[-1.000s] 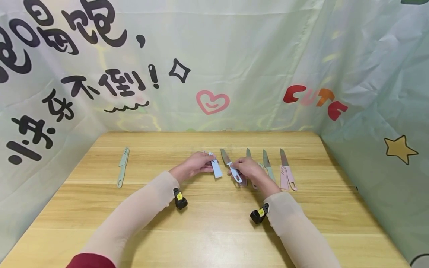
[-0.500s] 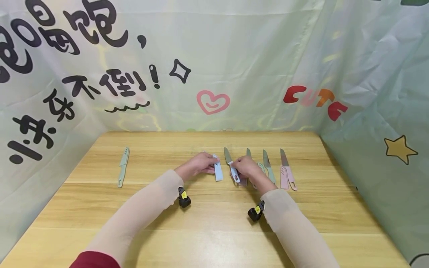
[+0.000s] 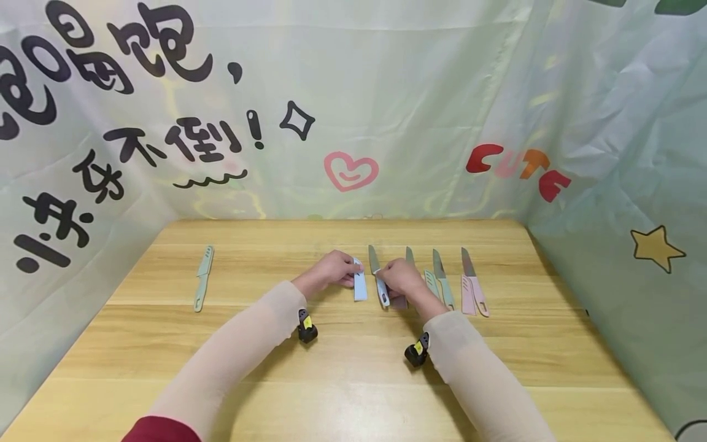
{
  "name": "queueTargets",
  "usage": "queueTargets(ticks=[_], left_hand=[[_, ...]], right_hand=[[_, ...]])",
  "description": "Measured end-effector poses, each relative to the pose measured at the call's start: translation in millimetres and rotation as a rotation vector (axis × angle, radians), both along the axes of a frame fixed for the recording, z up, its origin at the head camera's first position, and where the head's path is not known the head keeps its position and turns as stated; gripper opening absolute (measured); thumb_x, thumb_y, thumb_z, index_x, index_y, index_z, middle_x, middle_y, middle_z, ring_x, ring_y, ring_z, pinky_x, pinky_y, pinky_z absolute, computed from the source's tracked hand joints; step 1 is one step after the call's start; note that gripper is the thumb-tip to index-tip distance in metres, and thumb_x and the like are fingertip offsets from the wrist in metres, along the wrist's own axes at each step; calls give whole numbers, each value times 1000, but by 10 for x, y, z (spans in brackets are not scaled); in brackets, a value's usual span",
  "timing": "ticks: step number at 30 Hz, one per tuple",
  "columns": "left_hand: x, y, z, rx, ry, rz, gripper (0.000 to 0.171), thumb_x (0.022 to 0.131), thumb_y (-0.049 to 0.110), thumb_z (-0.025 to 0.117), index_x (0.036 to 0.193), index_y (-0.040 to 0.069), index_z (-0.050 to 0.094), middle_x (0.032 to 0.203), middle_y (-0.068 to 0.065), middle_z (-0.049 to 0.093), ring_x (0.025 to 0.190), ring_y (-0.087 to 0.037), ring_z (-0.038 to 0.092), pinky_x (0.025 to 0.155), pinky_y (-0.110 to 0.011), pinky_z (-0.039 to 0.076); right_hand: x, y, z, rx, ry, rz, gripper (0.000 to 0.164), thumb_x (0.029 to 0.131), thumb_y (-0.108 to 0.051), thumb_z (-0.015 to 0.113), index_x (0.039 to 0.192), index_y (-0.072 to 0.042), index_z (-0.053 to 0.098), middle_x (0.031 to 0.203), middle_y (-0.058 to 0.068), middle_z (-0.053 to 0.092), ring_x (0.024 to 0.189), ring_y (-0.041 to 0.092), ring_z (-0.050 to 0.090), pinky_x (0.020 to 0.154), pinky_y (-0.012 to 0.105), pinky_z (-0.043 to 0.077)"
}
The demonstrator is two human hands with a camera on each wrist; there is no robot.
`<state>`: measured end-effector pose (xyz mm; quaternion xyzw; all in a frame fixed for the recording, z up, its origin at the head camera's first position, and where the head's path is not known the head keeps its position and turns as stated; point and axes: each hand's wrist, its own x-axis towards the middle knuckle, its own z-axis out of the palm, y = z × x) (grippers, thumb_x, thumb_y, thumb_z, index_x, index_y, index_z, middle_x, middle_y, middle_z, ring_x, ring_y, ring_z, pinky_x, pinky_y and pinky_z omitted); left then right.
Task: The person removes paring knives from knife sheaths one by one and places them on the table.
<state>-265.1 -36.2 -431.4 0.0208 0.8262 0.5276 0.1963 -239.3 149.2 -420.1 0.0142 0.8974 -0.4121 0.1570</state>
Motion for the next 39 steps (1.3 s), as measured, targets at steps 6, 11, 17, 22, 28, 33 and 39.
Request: queueTargets(ticks=[6, 11, 17, 22, 28, 33, 39], left_hand=[[9, 32, 9, -33, -3, -32, 19, 95, 15, 66, 92, -3, 67, 72, -7, 63, 56, -12, 60, 54, -22, 59], [15, 41, 34, -48, -24, -39, 20, 96, 16, 65, 96, -3, 67, 75, -8, 65, 58, -13, 62, 57, -23, 60], [32, 51, 54, -77, -20, -65, 18, 96, 14, 64, 99, -4, 68, 75, -8, 65, 57, -12, 61, 56, -22, 59], [49, 52, 49, -127, 29, -99, 18, 95, 14, 66, 96, -3, 68, 71, -6, 64, 54, -10, 59, 51, -18, 56], [96, 39, 76, -250, 125, -149, 22, 95, 19, 67, 80, 3, 67, 61, -3, 62, 50, -9, 59, 48, -16, 52], [113, 38, 106, -386, 218, -208, 29, 95, 24, 65, 71, 8, 65, 52, 1, 60, 47, -8, 57, 49, -14, 47], [107, 44, 100, -532, 276, -246, 33, 96, 30, 64, 68, 11, 64, 50, 3, 60, 44, -7, 56, 60, -16, 48]], right_hand=[[-6, 4, -12, -2, -25, 8, 25, 96, -21, 61, 86, 1, 68, 77, 9, 65, 67, 18, 66, 59, 29, 60], [-26, 9, 10, -23, -60, 33, 23, 96, -18, 63, 91, 2, 72, 78, 10, 68, 66, 18, 67, 62, 28, 61], [-38, 28, 25, -30, -80, 40, 21, 96, -17, 64, 91, 2, 71, 79, 9, 69, 62, 14, 66, 60, 25, 61], [-24, 35, 23, -31, -69, 35, 19, 96, -15, 64, 89, 1, 71, 77, 7, 67, 60, 13, 64, 57, 25, 60], [-15, 38, 25, 15, -43, 37, 22, 96, -17, 64, 89, 2, 71, 76, 8, 66, 62, 15, 65, 59, 25, 60], [-5, 26, 49, 78, -21, 42, 24, 95, -20, 65, 83, -1, 70, 73, 7, 66, 62, 15, 64, 58, 25, 59], [6, 21, 66, 167, 17, 68, 29, 94, -24, 67, 73, -4, 68, 64, 3, 63, 58, 13, 60, 54, 24, 51]])
